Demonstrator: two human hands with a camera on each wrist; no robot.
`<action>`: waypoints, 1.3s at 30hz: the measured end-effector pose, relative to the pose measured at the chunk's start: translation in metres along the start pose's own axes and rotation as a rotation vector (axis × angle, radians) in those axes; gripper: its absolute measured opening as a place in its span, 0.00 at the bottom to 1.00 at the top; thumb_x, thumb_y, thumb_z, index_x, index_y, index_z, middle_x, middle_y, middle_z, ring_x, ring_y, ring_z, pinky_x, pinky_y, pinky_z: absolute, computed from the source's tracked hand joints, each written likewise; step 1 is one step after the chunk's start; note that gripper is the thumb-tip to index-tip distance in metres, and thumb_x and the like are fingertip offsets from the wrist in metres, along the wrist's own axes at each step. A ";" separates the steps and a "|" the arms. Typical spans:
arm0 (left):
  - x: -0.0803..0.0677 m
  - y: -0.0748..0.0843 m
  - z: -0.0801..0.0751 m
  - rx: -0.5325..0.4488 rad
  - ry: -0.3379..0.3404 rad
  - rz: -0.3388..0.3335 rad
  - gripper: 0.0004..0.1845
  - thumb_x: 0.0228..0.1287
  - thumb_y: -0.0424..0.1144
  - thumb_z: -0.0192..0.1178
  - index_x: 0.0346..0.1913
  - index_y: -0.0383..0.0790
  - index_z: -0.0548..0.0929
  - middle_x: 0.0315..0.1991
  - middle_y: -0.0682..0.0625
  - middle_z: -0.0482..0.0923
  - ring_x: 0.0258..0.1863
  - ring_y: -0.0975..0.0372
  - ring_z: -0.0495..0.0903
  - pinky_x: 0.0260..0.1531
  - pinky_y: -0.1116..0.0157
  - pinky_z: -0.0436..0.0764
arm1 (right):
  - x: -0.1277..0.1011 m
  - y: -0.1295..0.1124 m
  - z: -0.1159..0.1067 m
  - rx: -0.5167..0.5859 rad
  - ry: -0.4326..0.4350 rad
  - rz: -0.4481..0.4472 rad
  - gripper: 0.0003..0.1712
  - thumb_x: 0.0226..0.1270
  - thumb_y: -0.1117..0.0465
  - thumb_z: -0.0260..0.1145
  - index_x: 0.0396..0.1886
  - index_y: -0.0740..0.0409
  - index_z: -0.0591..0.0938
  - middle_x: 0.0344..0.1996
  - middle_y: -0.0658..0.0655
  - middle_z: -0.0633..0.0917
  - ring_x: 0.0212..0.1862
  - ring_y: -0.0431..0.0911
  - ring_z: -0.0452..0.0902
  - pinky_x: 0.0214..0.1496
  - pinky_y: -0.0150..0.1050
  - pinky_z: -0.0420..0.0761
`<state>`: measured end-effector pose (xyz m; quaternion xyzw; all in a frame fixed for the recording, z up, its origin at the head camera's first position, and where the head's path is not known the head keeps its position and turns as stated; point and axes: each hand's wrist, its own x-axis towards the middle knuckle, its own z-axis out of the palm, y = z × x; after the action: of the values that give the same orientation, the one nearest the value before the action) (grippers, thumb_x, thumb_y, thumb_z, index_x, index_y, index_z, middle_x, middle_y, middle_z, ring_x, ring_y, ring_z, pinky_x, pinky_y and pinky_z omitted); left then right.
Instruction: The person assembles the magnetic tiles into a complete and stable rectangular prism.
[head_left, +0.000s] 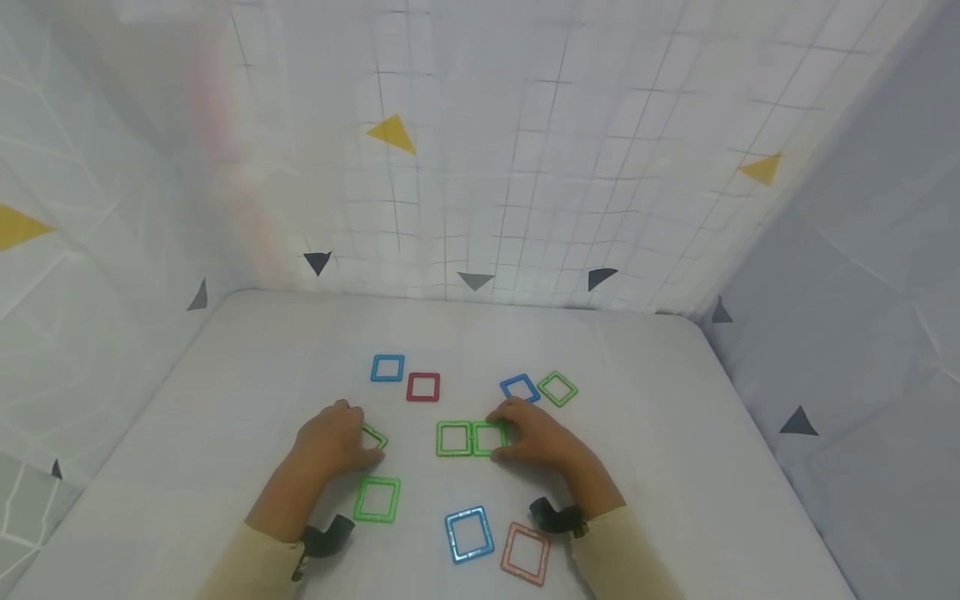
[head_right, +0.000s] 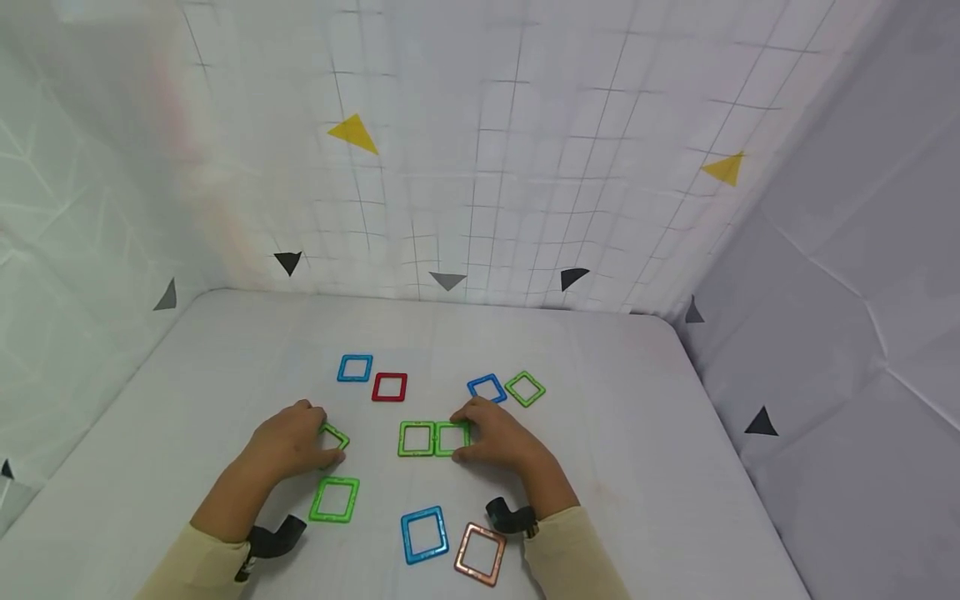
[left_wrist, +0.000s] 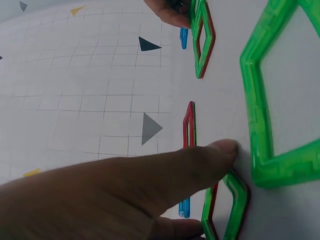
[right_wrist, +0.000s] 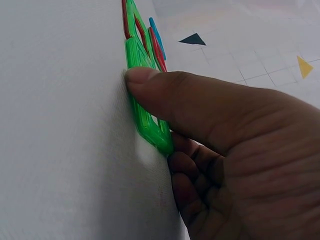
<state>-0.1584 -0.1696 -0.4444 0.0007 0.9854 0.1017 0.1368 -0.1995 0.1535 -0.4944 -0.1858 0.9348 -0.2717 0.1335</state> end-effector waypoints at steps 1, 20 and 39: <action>0.000 0.000 0.000 -0.007 0.005 0.002 0.32 0.48 0.53 0.77 0.48 0.33 0.79 0.30 0.47 0.71 0.31 0.56 0.72 0.35 0.61 0.78 | 0.000 0.000 0.000 0.005 0.000 0.001 0.30 0.49 0.47 0.80 0.55 0.37 0.82 0.57 0.41 0.80 0.65 0.45 0.72 0.69 0.49 0.72; 0.002 -0.004 0.003 -0.095 -0.014 0.026 0.23 0.51 0.47 0.76 0.43 0.37 0.79 0.29 0.48 0.72 0.30 0.57 0.72 0.33 0.61 0.77 | -0.001 0.000 -0.002 0.016 -0.015 0.012 0.31 0.49 0.46 0.79 0.56 0.36 0.82 0.60 0.41 0.79 0.67 0.45 0.70 0.69 0.49 0.72; 0.010 0.003 0.011 -0.176 0.008 0.047 0.29 0.45 0.46 0.78 0.49 0.41 0.78 0.34 0.51 0.75 0.35 0.58 0.74 0.41 0.58 0.83 | -0.002 -0.002 -0.006 0.020 -0.012 0.001 0.32 0.48 0.48 0.80 0.56 0.40 0.81 0.57 0.42 0.80 0.65 0.46 0.72 0.69 0.49 0.72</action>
<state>-0.1655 -0.1641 -0.4569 0.0113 0.9729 0.1910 0.1301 -0.1988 0.1553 -0.4880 -0.1856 0.9313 -0.2798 0.1412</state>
